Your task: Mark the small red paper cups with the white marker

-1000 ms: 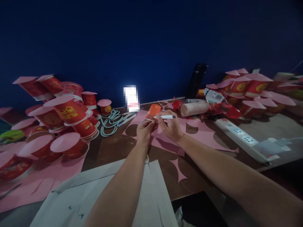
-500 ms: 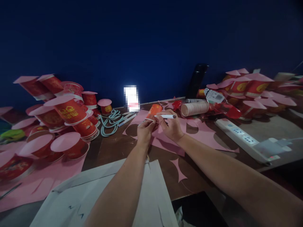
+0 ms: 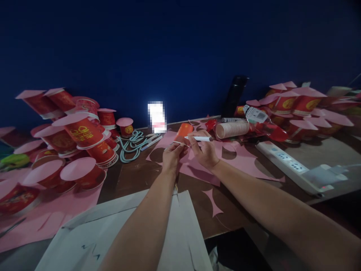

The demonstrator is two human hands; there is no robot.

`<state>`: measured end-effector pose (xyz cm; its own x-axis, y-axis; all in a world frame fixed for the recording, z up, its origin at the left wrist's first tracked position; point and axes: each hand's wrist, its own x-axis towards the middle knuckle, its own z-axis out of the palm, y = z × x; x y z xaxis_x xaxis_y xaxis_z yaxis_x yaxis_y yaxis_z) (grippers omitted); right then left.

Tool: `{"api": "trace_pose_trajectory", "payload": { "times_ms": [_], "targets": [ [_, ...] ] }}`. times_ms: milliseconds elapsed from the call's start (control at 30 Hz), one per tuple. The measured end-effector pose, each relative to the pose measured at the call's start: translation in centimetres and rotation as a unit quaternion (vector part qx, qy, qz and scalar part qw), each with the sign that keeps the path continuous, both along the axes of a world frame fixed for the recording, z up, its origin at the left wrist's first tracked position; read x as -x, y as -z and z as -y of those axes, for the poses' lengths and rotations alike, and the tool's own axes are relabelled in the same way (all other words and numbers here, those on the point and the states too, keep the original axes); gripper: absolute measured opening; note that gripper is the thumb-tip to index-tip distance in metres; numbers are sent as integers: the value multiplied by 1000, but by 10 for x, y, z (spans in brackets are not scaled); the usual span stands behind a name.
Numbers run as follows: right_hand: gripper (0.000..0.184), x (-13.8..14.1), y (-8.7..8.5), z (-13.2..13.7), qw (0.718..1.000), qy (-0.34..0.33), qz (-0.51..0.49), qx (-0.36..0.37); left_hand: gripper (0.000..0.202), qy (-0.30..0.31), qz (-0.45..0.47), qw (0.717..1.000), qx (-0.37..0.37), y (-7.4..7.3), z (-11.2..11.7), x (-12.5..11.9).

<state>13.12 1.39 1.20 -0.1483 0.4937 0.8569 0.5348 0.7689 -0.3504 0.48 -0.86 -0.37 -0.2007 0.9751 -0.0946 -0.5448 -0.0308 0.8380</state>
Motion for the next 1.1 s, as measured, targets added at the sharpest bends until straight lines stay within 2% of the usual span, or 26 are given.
{"api": "trace_pose_trajectory", "payload": {
  "times_ms": [200, 667, 967, 1100],
  "targets": [
    [25, 1, 0, -2, 1000, 4, 27, -8, 33, 10, -13, 1000, -6, 4, -2, 1],
    [20, -1, 1, -4, 999, 34, 25, -19, 28, -20, -11, 1000, -16, -1, 1, 0],
    [24, 0, 0, -1, 1000, 0, 31, 1, 30, 9, -28, 999, -19, 2, 0, 0],
    [23, 0, -1, 3, 1000, -3, -9, 3, 26, -11, 1, 1000, -12, -2, 1, -1]
  ]
}}
